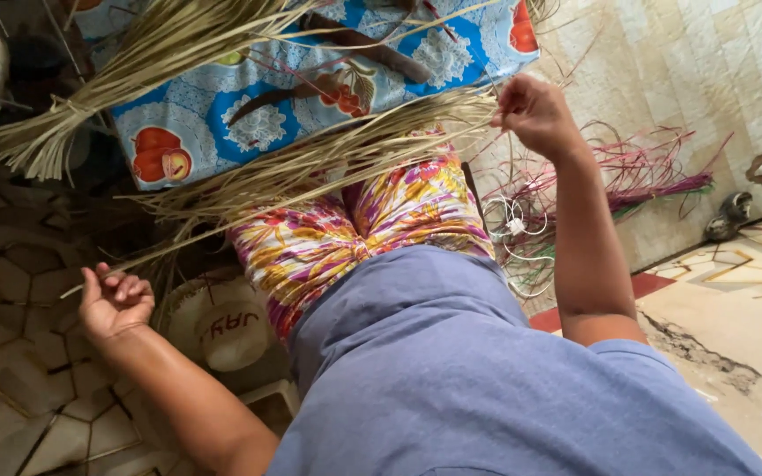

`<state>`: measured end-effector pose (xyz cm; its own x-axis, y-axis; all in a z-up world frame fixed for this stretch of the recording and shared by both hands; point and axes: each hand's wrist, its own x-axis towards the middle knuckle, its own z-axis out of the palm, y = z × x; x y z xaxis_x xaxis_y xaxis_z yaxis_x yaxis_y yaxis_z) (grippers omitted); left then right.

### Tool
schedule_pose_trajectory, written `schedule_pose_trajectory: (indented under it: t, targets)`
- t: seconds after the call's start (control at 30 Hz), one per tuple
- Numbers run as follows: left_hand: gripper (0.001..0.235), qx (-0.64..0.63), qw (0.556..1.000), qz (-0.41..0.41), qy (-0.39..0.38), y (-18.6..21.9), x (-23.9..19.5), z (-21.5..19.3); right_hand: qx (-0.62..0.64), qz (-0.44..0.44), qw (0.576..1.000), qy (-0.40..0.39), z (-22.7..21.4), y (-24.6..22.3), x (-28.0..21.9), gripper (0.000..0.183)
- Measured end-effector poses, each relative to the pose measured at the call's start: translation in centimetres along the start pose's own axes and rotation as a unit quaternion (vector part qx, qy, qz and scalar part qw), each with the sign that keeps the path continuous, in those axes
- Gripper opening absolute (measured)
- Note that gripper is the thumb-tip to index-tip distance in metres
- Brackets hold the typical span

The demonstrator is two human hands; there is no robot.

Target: The person sits on the floor and repeatedly strikes dried plant stalks with a curved metal tool to split or flatten them. They handle the stalks one at a time, separating fibers and discarding debris onto the floor.

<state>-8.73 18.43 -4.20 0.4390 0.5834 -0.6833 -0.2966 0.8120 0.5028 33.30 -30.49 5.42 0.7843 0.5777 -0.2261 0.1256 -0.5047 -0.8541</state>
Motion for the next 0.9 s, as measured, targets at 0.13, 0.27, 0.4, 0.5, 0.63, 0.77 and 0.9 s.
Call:
schedule_pose_trajectory:
  t: [0.13,0.27,0.4,0.5,0.63,0.77,0.9]
  targets:
    - [0.018,-0.019,1.000,0.002,0.013,-0.6,2.3,-1.7,-0.024,-0.031,0.999,0.001,0.3,0.4,0.5,0.021]
    - [0.018,-0.047,0.999,0.014,0.018,-0.9,4.1,-3.7,-0.057,-0.051,0.997,0.031,0.1,1.9,1.7,0.021]
    - [0.016,-0.104,0.994,0.021,0.020,-0.9,3.5,-4.7,-0.041,-0.046,0.998,0.018,-0.3,1.9,1.6,0.021]
    - [0.019,-0.143,0.990,0.014,0.004,-0.5,4.0,-6.1,-0.051,-0.030,0.998,0.018,-0.4,1.7,1.8,0.020]
    - [0.019,-0.174,0.984,0.020,-0.010,0.0,4.1,-7.0,-0.079,-0.041,0.996,0.016,-0.4,0.8,1.7,0.018]
    - [0.018,-0.194,0.977,0.083,0.027,0.8,4.7,-8.6,-0.141,-0.006,0.989,0.039,-1.0,-0.5,1.1,0.009]
    - [0.016,-0.187,0.975,0.107,0.051,1.0,2.7,-6.3,-0.270,-0.015,0.955,0.122,-1.4,-2.4,0.9,0.015]
